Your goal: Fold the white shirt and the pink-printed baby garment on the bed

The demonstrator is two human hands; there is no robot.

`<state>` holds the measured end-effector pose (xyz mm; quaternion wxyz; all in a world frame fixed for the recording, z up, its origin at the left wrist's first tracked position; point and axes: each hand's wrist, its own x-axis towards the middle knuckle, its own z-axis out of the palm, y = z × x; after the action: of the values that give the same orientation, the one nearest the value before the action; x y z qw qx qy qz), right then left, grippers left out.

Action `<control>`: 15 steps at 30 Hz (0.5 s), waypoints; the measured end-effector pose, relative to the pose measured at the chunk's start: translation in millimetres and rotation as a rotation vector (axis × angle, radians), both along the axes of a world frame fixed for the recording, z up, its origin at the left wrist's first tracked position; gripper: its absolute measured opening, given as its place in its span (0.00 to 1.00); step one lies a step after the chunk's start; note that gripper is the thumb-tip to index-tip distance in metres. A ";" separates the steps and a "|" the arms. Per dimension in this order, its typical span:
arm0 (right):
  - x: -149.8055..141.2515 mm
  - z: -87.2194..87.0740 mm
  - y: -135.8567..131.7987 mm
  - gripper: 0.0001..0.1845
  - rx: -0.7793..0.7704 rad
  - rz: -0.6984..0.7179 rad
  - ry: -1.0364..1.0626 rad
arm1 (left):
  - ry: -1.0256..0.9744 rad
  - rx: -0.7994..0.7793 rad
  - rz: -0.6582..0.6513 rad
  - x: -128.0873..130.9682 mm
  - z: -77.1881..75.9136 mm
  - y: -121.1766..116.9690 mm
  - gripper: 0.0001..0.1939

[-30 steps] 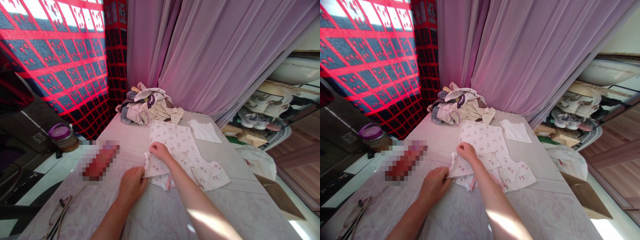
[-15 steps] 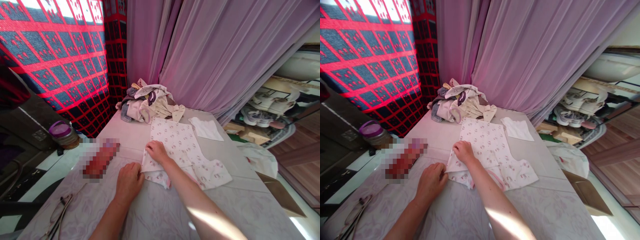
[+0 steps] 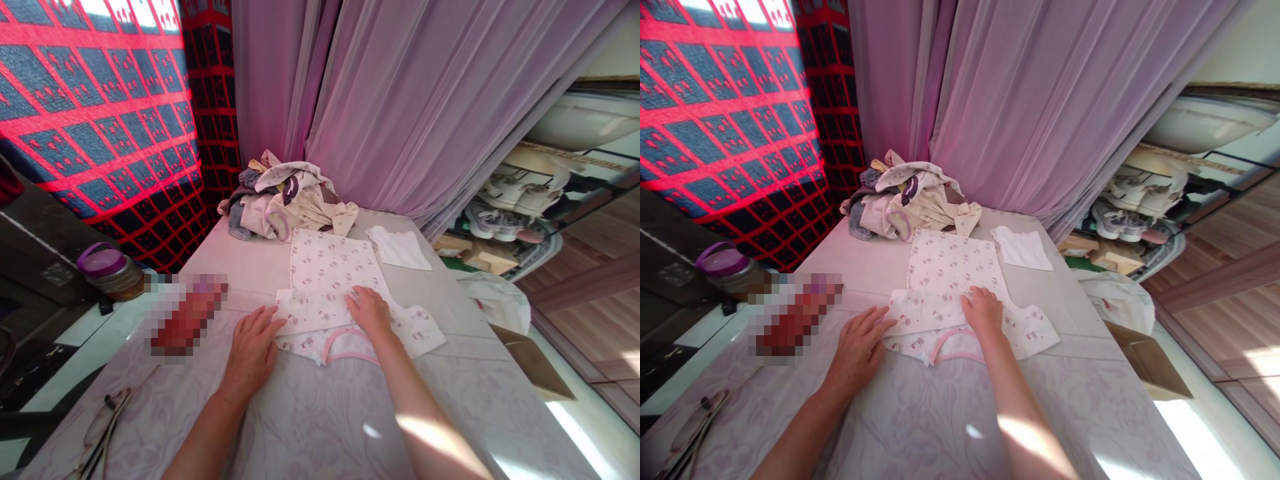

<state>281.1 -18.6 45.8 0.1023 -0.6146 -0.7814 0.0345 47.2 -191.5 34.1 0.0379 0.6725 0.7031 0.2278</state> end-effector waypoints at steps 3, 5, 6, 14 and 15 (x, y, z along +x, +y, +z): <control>14.1 2.0 -1.6 0.19 -0.047 -0.027 -0.042 | 0.015 -0.029 -0.090 1.4 -4.8 1.6 0.21; 15.5 4.5 -0.4 0.15 -0.132 -0.036 0.015 | 0.000 -0.055 -0.075 1.5 -6.6 2.8 0.18; 15.8 5.5 0.7 0.13 -0.162 -0.044 0.064 | -0.010 -0.062 -0.064 1.3 -7.3 3.3 0.17; 26.9 -4.1 -5.1 0.19 0.021 0.010 0.188 | -0.037 -0.044 0.013 -2.0 -6.6 1.9 0.12; 25.2 -5.0 -9.6 0.20 0.061 0.042 0.202 | -0.030 -0.032 0.026 -1.5 -5.2 3.5 0.13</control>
<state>306.3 -28.2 40.8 0.1981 -0.5883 -0.7805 0.0746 45.7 -188.0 28.9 0.0563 0.6592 0.7147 0.2269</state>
